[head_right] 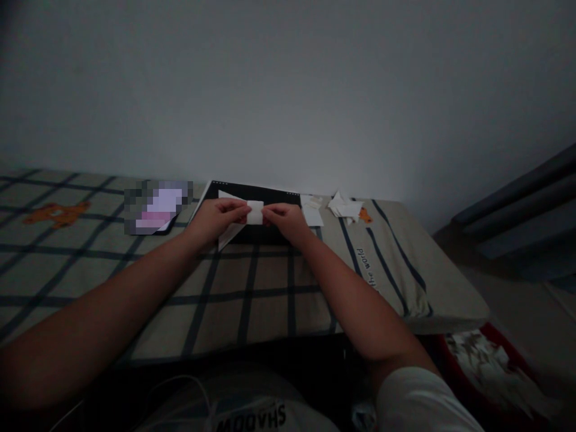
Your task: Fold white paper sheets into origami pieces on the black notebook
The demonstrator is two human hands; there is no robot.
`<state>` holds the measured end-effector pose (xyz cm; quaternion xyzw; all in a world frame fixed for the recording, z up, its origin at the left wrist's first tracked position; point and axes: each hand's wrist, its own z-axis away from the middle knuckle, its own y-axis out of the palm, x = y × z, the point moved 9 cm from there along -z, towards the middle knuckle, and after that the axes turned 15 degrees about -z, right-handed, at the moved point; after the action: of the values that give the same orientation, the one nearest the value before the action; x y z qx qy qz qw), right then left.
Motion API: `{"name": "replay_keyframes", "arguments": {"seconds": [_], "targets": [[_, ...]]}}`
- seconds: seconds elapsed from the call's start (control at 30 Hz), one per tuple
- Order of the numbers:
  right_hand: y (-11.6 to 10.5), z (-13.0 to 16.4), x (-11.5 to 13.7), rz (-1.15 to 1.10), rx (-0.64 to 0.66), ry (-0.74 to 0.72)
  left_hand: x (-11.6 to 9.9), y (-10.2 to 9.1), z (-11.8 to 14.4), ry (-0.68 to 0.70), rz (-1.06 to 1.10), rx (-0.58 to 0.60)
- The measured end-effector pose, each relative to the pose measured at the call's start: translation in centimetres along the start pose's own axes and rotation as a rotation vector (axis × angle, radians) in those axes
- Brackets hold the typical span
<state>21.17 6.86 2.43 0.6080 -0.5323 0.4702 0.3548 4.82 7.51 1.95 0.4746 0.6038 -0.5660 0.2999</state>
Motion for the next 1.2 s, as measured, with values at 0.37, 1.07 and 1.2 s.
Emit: {"name": "replay_keyframes", "arguments": {"seconds": [0.37,1.07,1.2], "targets": [[0.5,0.0,-0.3,-0.025,0.057,0.008,-0.1,-0.1,0.1,-0.032,0.062,0.01],[-0.4,-0.2,0.0,-0.011,-0.022,-0.039,-0.2,1.0,0.1,0.0,0.031,0.112],[-0.1,-0.2,-0.2,-0.039,-0.004,-0.013,-0.4,0.7,0.1,0.024,-0.095,0.098]]}}
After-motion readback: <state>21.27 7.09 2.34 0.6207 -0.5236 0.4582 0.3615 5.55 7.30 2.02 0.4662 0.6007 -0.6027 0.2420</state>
